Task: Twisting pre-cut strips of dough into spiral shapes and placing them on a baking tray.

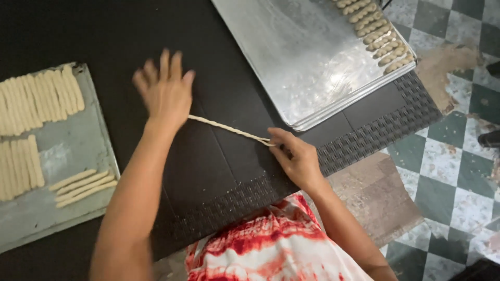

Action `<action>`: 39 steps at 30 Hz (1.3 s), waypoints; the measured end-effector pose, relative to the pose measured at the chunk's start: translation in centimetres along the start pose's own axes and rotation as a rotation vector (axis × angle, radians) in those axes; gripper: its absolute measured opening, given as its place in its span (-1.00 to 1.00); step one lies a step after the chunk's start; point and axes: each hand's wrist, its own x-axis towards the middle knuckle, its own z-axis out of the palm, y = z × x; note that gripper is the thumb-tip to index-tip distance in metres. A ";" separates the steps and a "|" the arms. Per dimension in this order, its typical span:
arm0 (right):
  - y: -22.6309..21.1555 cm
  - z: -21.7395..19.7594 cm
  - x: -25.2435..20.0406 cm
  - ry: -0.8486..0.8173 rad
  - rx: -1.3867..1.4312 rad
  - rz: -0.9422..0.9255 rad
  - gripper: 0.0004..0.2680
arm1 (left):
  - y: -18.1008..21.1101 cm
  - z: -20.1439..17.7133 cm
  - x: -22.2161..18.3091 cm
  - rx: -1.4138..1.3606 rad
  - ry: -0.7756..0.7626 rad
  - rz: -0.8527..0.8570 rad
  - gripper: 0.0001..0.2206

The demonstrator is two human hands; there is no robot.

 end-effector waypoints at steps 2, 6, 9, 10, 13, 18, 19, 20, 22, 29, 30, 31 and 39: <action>0.1 -0.2 -0.1 -0.004 -0.005 -0.002 -0.71 | 0.0 1.5 1.2 -0.053 -0.100 -0.040 -0.51; 1.3 -0.7 -0.6 0.039 -0.014 0.003 -0.71 | 0.7 -0.5 -1.9 -0.161 -0.334 -0.091 -0.42; -0.1 -2.3 -1.3 0.071 0.324 0.250 -0.70 | -0.3 -1.9 -9.5 -0.108 -0.085 0.146 -0.41; 0.5 -2.8 -1.7 0.053 0.332 0.247 -0.70 | -0.3 -2.9 -12.0 -0.098 -0.088 0.128 -0.41; 2.0 -3.9 -2.2 0.052 0.324 0.289 -0.68 | -0.4 -4.7 -18.2 -0.140 -0.176 0.094 -0.38; -0.2 -3.8 -1.9 -0.066 -0.096 0.149 -0.75 | -1.9 -1.6 -22.4 0.015 0.063 0.094 -0.69; -1.0 -3.2 -1.4 -0.072 -0.094 0.144 -0.75 | -1.5 -2.7 -21.9 0.019 0.064 0.087 -0.69; -1.8 -2.6 -0.7 -0.090 -0.094 0.059 -0.75 | -1.0 -3.7 -21.0 -0.003 0.064 0.081 -0.76; -3.8 -1.4 0.6 -0.102 -0.093 -0.031 -0.75 | 0.2 -6.1 -18.9 -0.022 0.072 0.078 -0.83; -10.4 1.2 2.8 -0.201 0.064 -0.271 -0.73 | 5.2 -11.2 -13.5 -0.667 -0.080 -0.127 -0.94; -10.9 1.1 2.7 -0.194 0.078 -0.249 -0.72 | 5.9 -11.7 -13.3 -0.770 -0.100 -0.181 -0.91; -10.9 1.1 2.6 -0.197 0.075 -0.253 -0.72 | 6.2 -11.7 -13.4 -0.773 -0.096 -0.184 -0.91; -10.6 0.5 1.9 -0.230 0.253 -0.072 -0.75 | 7.7 -11.3 -13.7 -0.837 0.104 0.027 -0.88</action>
